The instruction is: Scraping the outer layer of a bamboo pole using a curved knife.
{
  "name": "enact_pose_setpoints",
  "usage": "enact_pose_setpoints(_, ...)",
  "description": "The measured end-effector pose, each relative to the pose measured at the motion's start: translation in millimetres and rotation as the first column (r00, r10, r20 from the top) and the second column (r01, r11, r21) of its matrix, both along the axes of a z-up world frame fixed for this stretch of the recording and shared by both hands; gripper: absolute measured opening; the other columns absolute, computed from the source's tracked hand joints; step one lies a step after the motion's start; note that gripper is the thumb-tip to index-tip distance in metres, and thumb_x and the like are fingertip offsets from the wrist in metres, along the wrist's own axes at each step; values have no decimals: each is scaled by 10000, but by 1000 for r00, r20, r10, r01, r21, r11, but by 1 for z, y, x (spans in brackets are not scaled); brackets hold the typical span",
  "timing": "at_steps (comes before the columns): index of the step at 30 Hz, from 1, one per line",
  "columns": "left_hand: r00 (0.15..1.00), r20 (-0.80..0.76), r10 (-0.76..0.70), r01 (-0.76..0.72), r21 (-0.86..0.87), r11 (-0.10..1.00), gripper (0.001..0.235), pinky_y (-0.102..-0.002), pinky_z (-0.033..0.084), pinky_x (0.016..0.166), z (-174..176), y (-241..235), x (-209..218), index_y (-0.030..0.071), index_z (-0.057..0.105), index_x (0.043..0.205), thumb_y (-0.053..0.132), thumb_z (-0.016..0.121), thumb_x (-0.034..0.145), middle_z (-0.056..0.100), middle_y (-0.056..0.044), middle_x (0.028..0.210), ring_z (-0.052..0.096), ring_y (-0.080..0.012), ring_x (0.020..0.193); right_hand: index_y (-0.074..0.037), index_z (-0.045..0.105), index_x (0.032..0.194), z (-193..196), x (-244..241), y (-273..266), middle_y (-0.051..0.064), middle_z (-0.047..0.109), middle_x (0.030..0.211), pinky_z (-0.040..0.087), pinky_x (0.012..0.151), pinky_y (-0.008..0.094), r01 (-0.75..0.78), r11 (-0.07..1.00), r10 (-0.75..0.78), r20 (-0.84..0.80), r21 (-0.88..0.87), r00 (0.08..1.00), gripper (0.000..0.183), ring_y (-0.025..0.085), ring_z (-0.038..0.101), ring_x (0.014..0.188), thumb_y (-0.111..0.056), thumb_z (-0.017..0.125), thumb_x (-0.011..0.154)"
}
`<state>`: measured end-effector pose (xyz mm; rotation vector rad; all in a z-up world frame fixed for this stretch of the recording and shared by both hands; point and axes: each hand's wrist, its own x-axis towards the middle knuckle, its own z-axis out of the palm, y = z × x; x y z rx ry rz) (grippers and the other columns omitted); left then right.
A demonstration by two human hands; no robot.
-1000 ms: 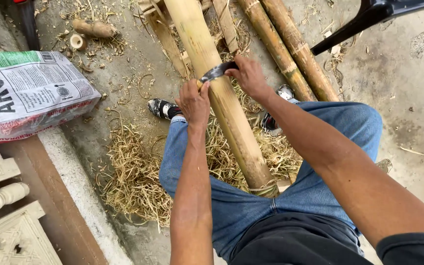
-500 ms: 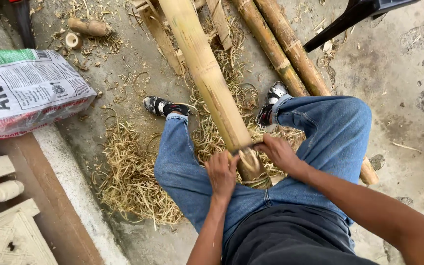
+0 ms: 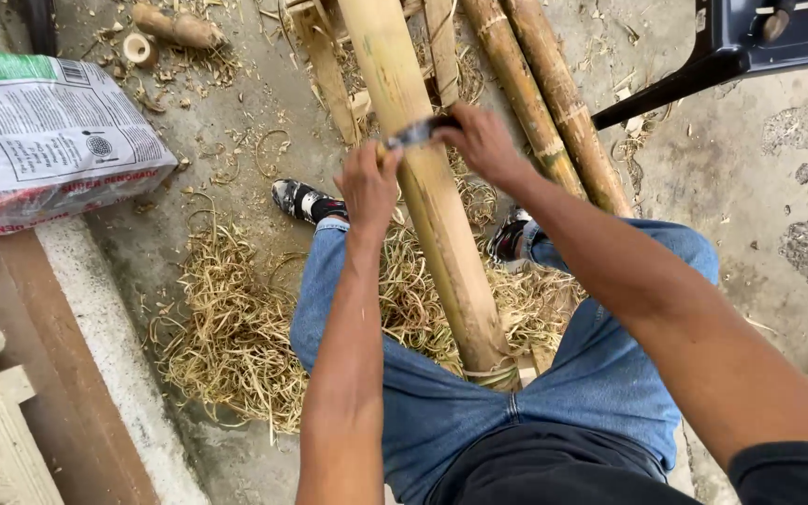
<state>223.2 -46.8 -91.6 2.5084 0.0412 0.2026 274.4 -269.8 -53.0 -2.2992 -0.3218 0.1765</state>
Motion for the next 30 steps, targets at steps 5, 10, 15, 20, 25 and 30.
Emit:
enact_pose_setpoints(5,998,-26,61,-60,61,996,364,-540,404,858,10,-1,33,123,610,1103,471,616,996,621,-69,1061,580,-263,1024,-18,613,939,-22,34,8,139,699,824,476,536,392,59,996,-50,125,-73,991,374,186,574,621,-374,724,975)
enact_pose_setpoints(10,996,-74,47,-42,64,997,363,-492,400,907,11,-10,-4,130,605,1135,471,596,1013,597,-43,1001,557,-213,947,-31,611,946,-19,-6,4,119,698,840,478,475,361,95,994,-91,81,-48,993,357,157,546,578,-379,660,1002)
enact_pose_setpoints(15,999,-24,38,-36,69,997,343,-454,374,823,29,-21,-65,116,603,1095,453,575,1036,575,-41,974,541,-222,952,-30,568,923,-2,-65,-3,129,677,813,437,471,425,118,990,-121,-45,-79,992,410,222,544,549,-430,636,982)
enact_pose_setpoints(20,1000,-12,17,-16,94,995,368,-430,370,792,20,-35,-138,117,605,1092,479,560,1042,563,-41,944,514,-224,909,-8,524,923,4,-145,-22,187,611,765,432,582,495,86,995,-80,121,-45,989,407,354,567,639,-380,664,1009)
enact_pose_setpoints(25,998,-56,-32,35,61,998,340,-427,366,812,33,-47,-221,126,588,1030,465,568,1041,545,-63,911,503,-231,891,-32,522,882,6,-234,-40,181,591,731,435,640,521,77,995,-72,85,-58,994,351,386,577,675,-332,670,987)
enact_pose_setpoints(30,954,-192,-228,207,-127,970,357,-449,397,834,65,-43,-278,66,631,1082,386,695,937,592,-87,949,550,-279,925,-58,607,887,3,-304,-71,173,622,673,478,568,493,-115,971,57,-260,-211,964,356,380,624,628,-403,663,952)
